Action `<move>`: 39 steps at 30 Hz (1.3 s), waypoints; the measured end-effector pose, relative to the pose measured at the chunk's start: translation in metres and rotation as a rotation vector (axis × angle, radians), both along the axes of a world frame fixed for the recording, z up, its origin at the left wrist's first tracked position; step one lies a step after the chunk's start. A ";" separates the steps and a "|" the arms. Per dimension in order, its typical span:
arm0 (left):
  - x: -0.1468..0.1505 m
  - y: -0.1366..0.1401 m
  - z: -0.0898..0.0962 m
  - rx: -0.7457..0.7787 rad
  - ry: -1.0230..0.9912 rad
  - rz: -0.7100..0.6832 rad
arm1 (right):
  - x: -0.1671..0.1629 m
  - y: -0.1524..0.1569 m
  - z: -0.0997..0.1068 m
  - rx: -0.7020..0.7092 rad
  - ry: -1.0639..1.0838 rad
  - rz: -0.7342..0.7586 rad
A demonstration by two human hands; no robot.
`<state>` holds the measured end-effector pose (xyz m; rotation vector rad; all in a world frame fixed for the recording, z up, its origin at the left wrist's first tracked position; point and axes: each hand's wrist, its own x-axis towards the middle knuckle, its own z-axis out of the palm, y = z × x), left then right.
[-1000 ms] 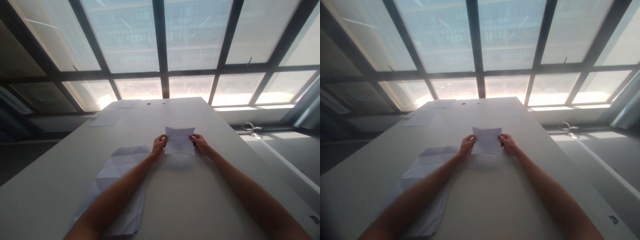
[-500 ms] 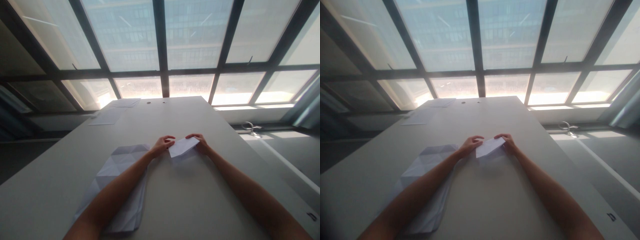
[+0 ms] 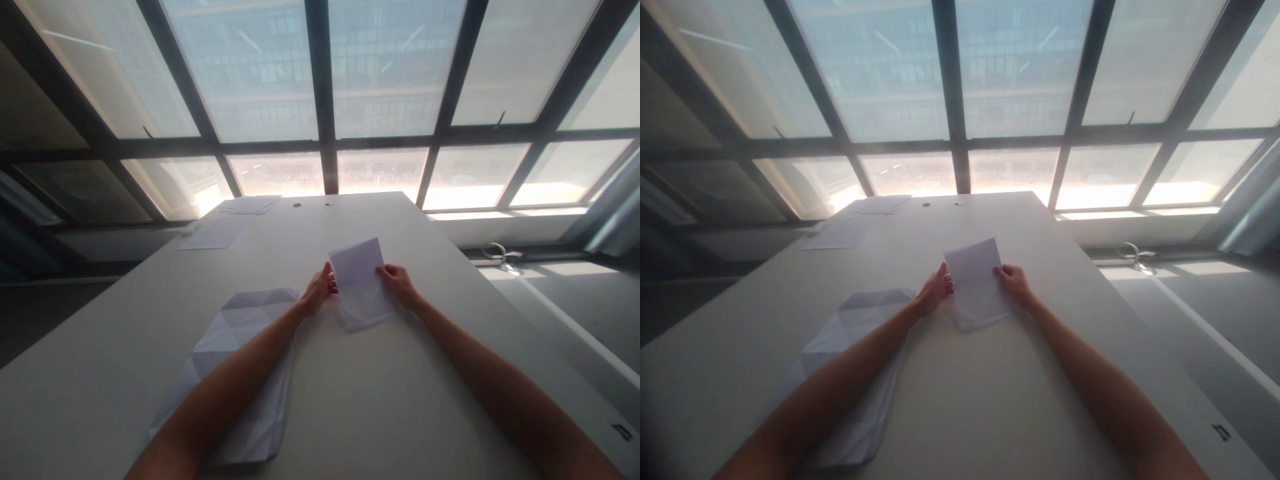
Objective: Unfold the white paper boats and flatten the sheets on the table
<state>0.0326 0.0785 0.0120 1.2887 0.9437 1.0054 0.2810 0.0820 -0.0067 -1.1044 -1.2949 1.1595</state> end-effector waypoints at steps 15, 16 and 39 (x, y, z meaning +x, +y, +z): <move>0.002 -0.003 -0.009 0.276 0.230 0.170 | -0.005 0.003 -0.002 0.159 -0.023 0.030; 0.002 -0.002 -0.009 0.313 0.252 0.179 | -0.004 0.004 -0.004 0.175 -0.038 0.024; 0.011 -0.013 0.001 0.207 0.056 0.111 | -0.007 -0.001 0.004 0.087 -0.024 -0.079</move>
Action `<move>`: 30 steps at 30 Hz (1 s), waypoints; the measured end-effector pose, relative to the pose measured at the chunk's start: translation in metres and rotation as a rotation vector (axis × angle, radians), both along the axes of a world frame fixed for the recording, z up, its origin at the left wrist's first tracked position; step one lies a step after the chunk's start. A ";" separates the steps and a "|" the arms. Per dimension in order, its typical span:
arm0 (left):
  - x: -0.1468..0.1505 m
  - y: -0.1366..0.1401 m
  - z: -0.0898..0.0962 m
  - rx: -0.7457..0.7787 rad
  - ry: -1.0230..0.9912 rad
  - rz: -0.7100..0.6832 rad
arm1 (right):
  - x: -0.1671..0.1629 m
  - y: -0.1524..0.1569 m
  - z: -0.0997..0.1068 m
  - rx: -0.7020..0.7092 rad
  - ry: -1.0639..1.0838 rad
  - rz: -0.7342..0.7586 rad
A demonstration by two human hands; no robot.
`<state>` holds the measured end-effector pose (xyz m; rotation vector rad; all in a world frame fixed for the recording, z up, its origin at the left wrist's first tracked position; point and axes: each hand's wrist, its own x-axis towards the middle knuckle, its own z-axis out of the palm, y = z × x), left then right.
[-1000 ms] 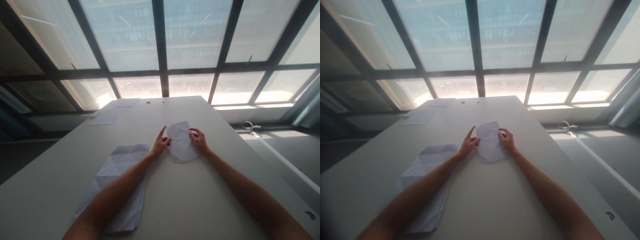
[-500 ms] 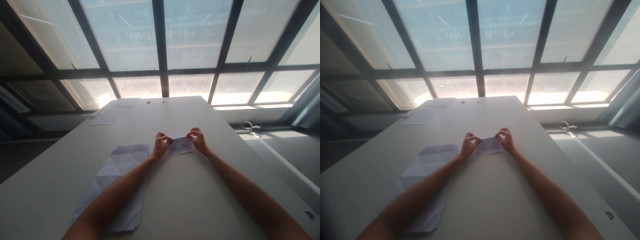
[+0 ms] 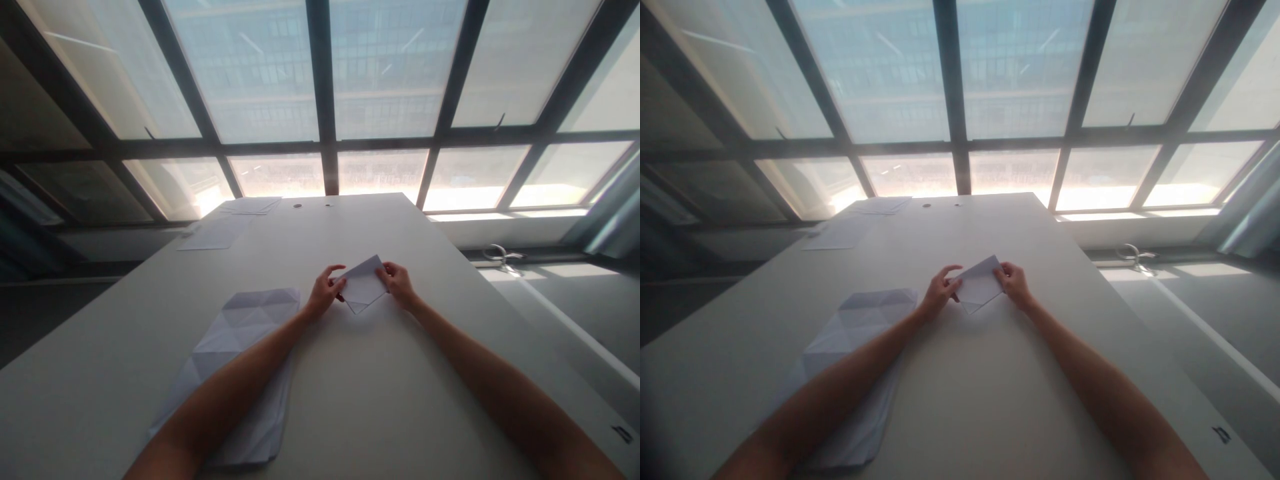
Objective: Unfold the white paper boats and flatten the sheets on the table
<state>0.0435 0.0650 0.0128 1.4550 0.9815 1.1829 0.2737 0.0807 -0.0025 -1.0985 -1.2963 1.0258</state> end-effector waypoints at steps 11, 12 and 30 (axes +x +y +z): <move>0.004 0.003 -0.004 -0.122 0.271 -0.263 | -0.014 -0.010 0.000 0.076 -0.371 0.232; 0.005 0.004 -0.006 -0.097 0.301 -0.243 | -0.016 -0.011 0.000 0.112 -0.432 0.210; 0.005 -0.010 -0.010 0.516 0.913 0.042 | -0.019 -0.014 -0.002 0.029 -0.828 -0.321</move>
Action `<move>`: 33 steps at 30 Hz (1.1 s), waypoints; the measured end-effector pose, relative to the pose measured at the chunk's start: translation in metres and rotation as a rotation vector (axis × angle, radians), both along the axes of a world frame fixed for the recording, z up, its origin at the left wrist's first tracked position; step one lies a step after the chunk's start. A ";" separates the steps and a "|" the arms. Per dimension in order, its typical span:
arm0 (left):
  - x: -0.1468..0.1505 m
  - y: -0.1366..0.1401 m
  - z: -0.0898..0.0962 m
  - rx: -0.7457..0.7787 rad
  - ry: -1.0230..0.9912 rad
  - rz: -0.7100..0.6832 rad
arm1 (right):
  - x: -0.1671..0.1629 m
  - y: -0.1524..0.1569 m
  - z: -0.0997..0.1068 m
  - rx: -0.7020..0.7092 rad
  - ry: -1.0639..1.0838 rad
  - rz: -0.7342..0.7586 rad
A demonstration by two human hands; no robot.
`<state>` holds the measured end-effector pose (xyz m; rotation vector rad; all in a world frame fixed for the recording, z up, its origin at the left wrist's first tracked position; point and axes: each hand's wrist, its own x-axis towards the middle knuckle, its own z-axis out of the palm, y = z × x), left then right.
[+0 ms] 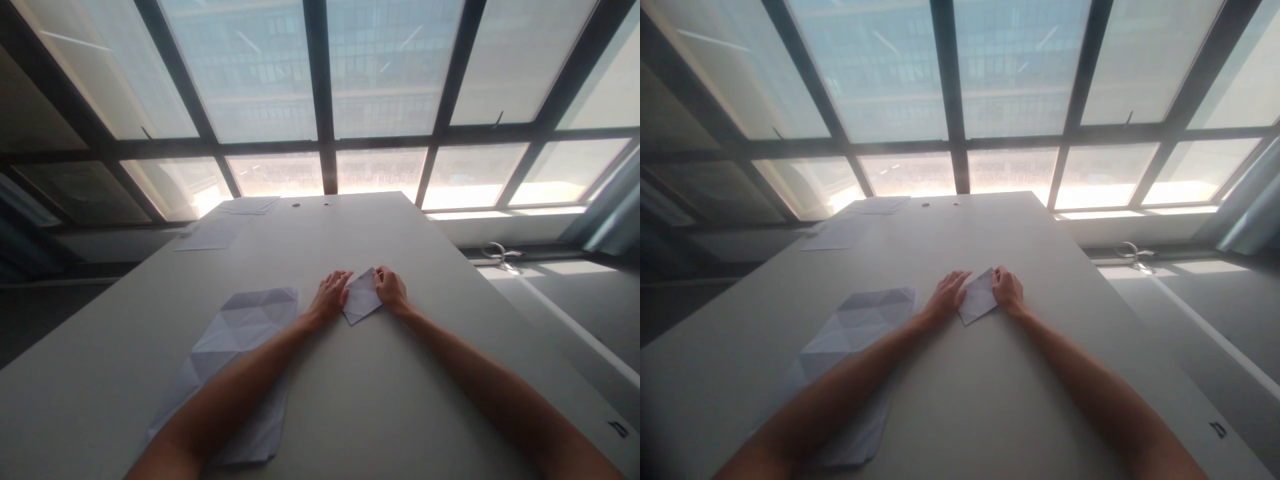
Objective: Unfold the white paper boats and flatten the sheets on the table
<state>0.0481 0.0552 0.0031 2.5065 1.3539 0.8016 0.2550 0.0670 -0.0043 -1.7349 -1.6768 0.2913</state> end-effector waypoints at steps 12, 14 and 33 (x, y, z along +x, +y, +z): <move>0.004 -0.004 -0.004 -0.140 0.279 -0.200 | -0.013 -0.016 0.000 0.026 -0.436 0.373; 0.004 -0.005 -0.003 -0.137 0.284 -0.188 | -0.016 -0.015 -0.003 -0.037 -0.437 0.486; -0.002 -0.010 0.004 -0.199 0.377 -0.258 | 0.014 0.003 -0.006 -0.241 -0.427 0.274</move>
